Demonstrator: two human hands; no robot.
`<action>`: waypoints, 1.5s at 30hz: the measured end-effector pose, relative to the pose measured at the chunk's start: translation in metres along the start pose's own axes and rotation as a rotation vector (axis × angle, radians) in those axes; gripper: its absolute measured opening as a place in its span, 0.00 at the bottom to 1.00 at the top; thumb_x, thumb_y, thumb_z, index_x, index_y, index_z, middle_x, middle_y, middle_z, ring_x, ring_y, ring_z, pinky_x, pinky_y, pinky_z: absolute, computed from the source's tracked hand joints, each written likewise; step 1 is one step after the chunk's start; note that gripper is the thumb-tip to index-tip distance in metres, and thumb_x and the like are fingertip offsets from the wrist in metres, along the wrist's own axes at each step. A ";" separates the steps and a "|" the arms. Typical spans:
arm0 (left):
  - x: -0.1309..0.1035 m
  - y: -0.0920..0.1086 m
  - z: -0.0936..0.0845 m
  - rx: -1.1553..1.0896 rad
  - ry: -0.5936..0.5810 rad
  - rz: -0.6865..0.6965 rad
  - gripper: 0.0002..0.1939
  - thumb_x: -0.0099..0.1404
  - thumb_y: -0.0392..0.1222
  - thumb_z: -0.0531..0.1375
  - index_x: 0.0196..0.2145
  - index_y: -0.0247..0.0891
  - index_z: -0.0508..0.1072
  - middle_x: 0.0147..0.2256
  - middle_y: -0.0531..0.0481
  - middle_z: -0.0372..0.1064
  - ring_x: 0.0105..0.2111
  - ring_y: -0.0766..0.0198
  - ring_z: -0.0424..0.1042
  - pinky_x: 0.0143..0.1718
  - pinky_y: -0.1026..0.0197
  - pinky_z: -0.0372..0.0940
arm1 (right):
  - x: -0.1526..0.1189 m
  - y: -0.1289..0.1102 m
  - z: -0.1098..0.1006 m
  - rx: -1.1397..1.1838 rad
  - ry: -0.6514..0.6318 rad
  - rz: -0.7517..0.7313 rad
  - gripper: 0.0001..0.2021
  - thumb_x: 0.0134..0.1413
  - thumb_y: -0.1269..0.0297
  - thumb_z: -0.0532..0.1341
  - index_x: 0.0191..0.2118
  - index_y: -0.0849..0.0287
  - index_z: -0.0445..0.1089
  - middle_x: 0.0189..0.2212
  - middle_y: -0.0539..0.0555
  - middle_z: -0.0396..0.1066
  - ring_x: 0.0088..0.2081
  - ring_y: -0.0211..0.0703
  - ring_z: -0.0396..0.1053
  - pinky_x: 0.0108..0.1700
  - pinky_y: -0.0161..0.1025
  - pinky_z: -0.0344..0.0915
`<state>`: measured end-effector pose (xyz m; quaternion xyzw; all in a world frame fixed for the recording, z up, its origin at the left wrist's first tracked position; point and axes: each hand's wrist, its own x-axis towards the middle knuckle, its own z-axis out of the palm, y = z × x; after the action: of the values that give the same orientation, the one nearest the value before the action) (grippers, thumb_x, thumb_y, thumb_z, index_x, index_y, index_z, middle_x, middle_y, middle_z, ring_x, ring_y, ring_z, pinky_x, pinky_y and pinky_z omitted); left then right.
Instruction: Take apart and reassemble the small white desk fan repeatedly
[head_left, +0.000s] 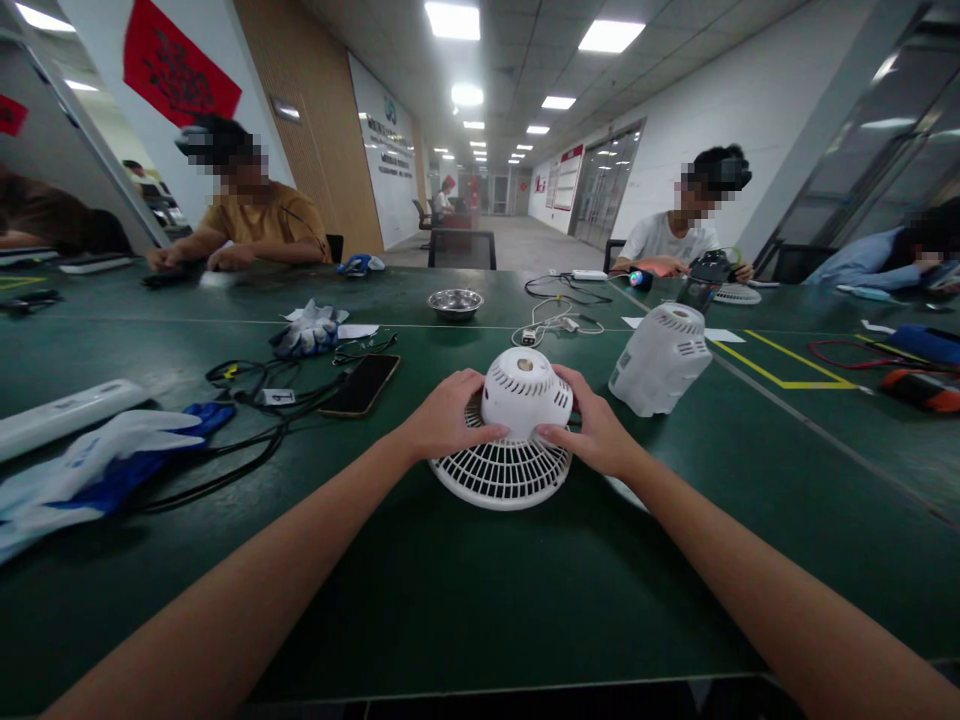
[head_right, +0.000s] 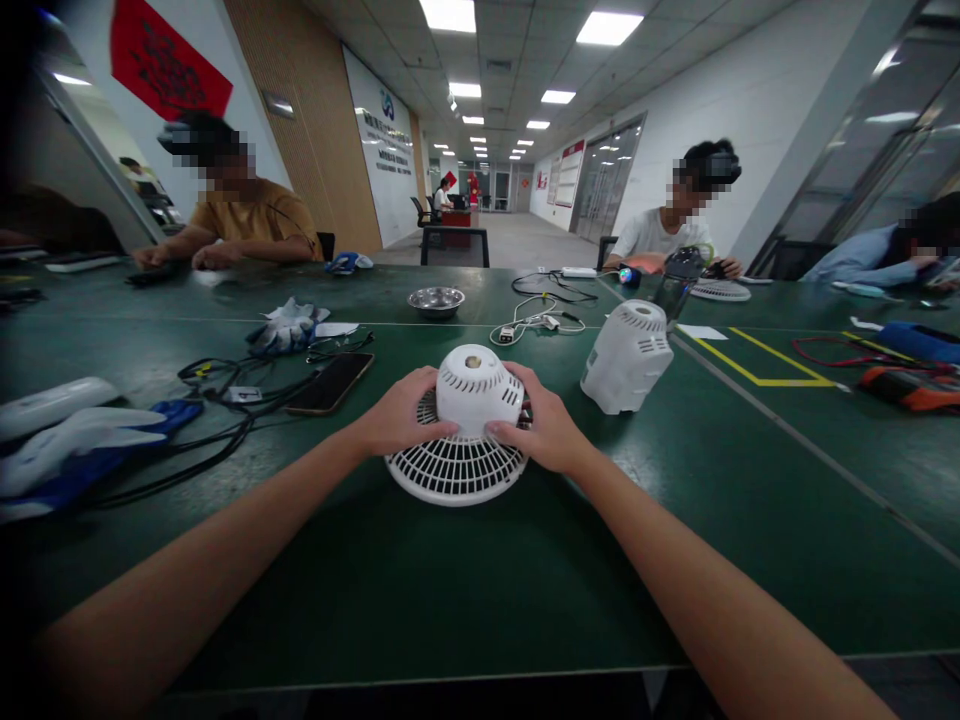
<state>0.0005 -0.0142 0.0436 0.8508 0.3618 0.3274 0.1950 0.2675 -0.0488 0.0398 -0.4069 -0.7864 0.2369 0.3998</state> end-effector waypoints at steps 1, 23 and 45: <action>0.000 0.000 0.000 0.017 -0.007 0.000 0.31 0.55 0.57 0.70 0.52 0.38 0.74 0.49 0.38 0.70 0.49 0.44 0.67 0.52 0.44 0.61 | 0.000 0.000 0.000 -0.004 -0.004 0.005 0.39 0.51 0.53 0.69 0.67 0.50 0.55 0.59 0.59 0.68 0.55 0.61 0.70 0.57 0.60 0.69; 0.000 -0.005 0.000 0.100 -0.049 0.011 0.31 0.57 0.60 0.67 0.53 0.40 0.75 0.50 0.38 0.68 0.50 0.43 0.65 0.55 0.41 0.58 | 0.002 0.001 0.001 -0.053 0.012 -0.052 0.37 0.51 0.52 0.70 0.65 0.51 0.58 0.61 0.59 0.67 0.59 0.61 0.68 0.59 0.61 0.67; -0.002 -0.010 0.005 -0.023 -0.010 0.009 0.41 0.49 0.60 0.72 0.57 0.41 0.73 0.54 0.36 0.68 0.56 0.37 0.62 0.60 0.34 0.52 | 0.001 -0.003 0.010 -0.014 0.015 -0.109 0.41 0.50 0.53 0.71 0.67 0.46 0.54 0.64 0.56 0.62 0.62 0.62 0.63 0.63 0.62 0.61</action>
<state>-0.0021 -0.0100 0.0337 0.8518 0.3532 0.3281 0.2052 0.2576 -0.0501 0.0368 -0.3678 -0.8061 0.2064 0.4151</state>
